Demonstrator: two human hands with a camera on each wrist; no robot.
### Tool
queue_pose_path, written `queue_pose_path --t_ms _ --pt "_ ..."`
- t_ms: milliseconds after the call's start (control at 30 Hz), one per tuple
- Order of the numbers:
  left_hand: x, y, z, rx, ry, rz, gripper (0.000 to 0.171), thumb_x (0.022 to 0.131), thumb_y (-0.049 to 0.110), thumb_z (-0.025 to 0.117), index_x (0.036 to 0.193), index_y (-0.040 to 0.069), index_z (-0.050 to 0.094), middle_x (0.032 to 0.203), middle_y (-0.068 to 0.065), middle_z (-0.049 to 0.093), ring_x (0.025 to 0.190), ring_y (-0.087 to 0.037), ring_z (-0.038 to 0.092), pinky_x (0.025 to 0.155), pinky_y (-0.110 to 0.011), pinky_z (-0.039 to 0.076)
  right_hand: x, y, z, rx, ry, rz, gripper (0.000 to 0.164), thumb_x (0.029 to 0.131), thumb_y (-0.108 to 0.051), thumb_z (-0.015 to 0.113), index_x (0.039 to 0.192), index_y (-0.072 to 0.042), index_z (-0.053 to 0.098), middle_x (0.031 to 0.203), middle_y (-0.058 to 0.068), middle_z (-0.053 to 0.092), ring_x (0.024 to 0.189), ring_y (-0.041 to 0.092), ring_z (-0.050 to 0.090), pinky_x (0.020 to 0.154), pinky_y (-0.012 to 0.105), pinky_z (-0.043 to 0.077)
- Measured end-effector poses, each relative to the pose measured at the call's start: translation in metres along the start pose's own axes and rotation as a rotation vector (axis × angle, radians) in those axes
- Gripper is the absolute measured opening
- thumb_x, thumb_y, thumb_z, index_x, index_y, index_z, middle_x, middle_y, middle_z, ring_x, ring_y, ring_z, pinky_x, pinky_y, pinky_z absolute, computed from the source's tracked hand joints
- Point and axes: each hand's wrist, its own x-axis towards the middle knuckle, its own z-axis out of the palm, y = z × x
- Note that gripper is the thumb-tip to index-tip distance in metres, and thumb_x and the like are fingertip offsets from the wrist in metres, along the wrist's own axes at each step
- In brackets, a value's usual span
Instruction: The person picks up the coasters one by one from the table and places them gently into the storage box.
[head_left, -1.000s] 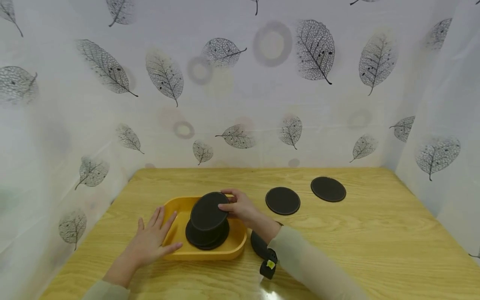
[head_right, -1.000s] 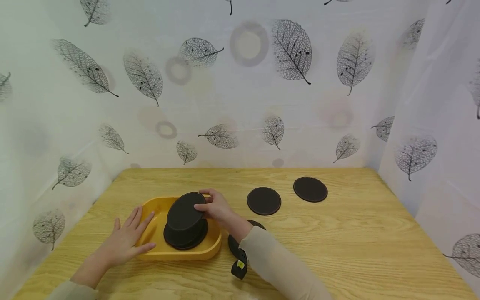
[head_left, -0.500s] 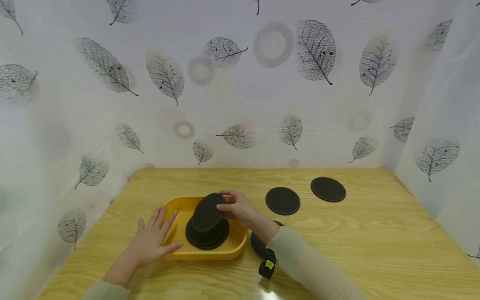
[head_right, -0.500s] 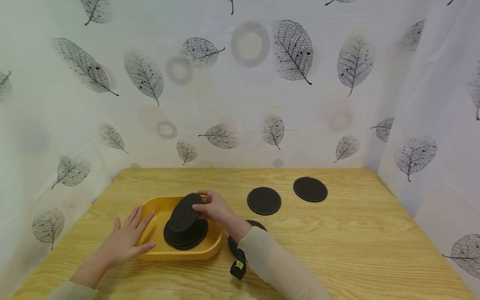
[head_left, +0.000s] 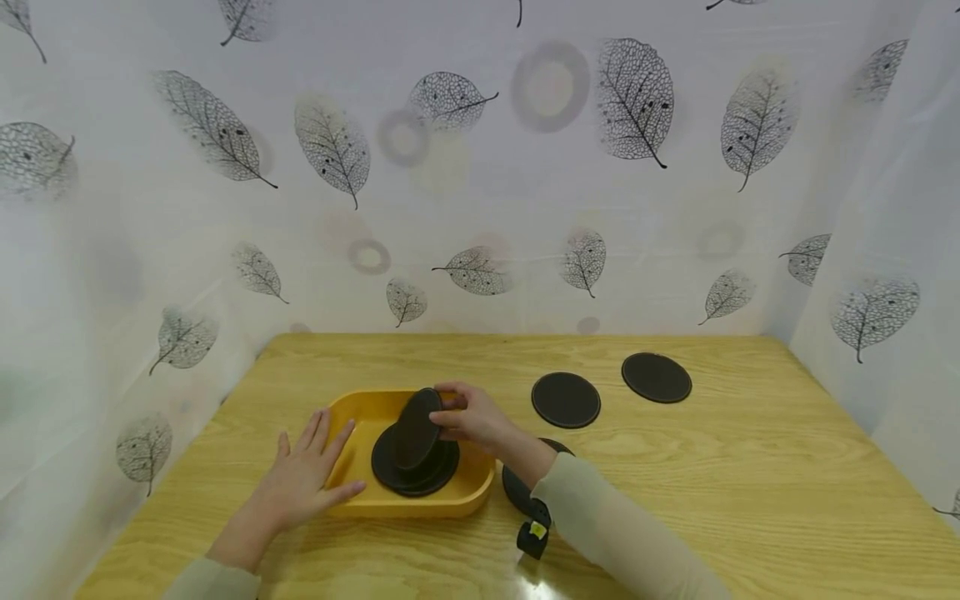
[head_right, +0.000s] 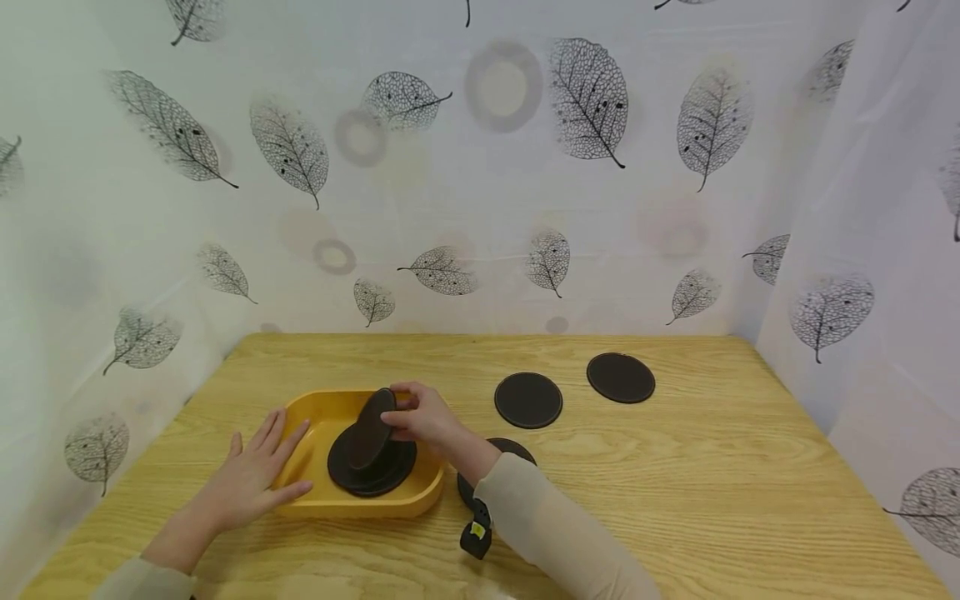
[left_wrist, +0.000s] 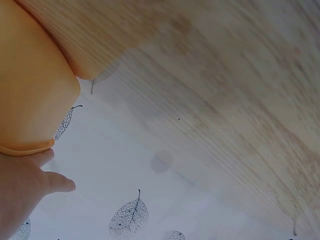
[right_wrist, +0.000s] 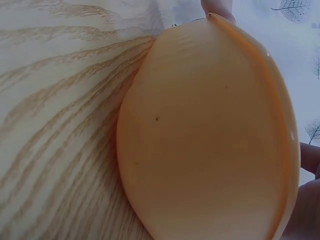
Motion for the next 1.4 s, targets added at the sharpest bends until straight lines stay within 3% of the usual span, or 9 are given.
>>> queue_pose_path --t_ms 567,933,1400 --pt "0.002 0.000 0.000 -0.004 0.005 0.012 0.080 0.081 0.054 0.050 0.138 0.002 0.027 0.139 -0.033 0.008 0.127 -0.044 0.008 0.085 -0.072 0.007 -0.015 -0.003 -0.011 -0.068 0.064 -0.070 0.046 0.084 0.000 0.056 0.126 0.007 0.039 0.115 0.029 0.046 0.093 0.026 0.056 0.080 0.042 0.046" --pt "0.000 0.003 -0.003 -0.011 0.032 0.016 0.080 0.081 0.054 0.050 0.138 0.003 0.028 0.139 -0.033 0.010 0.129 -0.042 0.007 0.086 -0.071 0.010 -0.041 -0.003 -0.046 -0.260 0.032 -0.136 0.045 0.085 -0.012 0.059 0.124 0.005 0.045 0.107 0.018 0.054 0.095 0.027 0.056 0.073 0.036 0.049" --pt "0.000 0.002 -0.001 0.005 0.023 0.010 0.080 0.081 0.054 0.050 0.138 0.003 0.028 0.139 -0.033 0.010 0.129 -0.042 0.007 0.086 -0.071 0.010 -0.070 -0.004 -0.086 -0.303 0.042 -0.134 0.048 0.084 -0.019 0.061 0.124 0.001 0.045 0.110 0.022 0.051 0.098 0.027 0.054 0.076 0.037 0.048"
